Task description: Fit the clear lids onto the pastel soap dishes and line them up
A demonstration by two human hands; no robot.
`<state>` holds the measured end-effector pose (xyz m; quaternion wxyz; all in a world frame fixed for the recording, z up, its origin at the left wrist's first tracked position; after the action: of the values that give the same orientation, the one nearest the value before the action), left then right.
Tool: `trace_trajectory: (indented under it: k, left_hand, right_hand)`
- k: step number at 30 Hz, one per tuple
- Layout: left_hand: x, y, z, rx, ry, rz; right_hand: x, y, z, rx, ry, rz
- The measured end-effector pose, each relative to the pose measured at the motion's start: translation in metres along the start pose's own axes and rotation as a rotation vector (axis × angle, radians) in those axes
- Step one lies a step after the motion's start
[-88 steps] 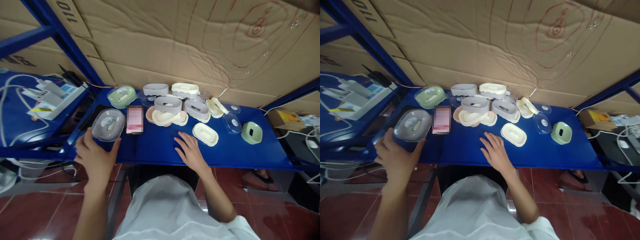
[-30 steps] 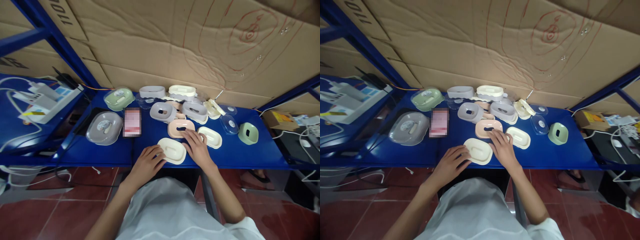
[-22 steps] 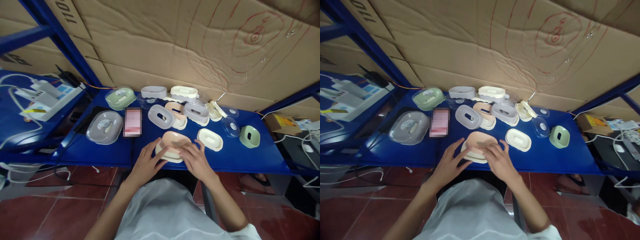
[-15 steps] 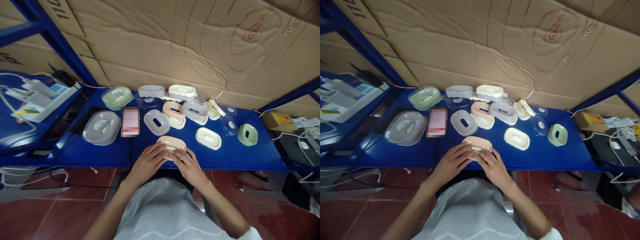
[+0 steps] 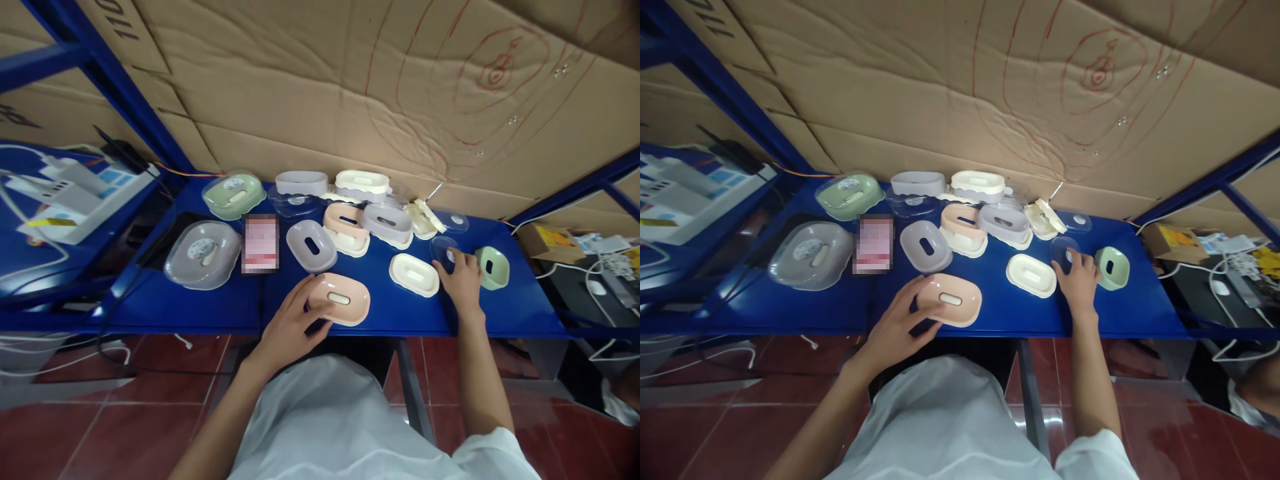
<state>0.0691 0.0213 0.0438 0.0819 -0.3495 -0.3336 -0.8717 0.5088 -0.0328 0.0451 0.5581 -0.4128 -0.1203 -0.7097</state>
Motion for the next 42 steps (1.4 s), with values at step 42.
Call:
trace_trajectory:
  k: [42]
  left_hand:
    - [-0.014,-0.033,-0.007,0.254,-0.103,-0.231]
  right_hand:
    - [0.022,-0.243,-0.144,0.993,-0.349,0.437]
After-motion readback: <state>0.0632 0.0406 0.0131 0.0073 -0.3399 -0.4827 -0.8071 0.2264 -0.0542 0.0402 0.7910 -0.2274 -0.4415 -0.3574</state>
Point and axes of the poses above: each hand's wrist, its own z-axis towards the middle knuckle, its own x-axis out of the back of the hand, y = z × x, the point moved 8 cm from there along z, towards the middle knuckle, and after that the axes turned 9 degrees about y, right-handed, at the moved point
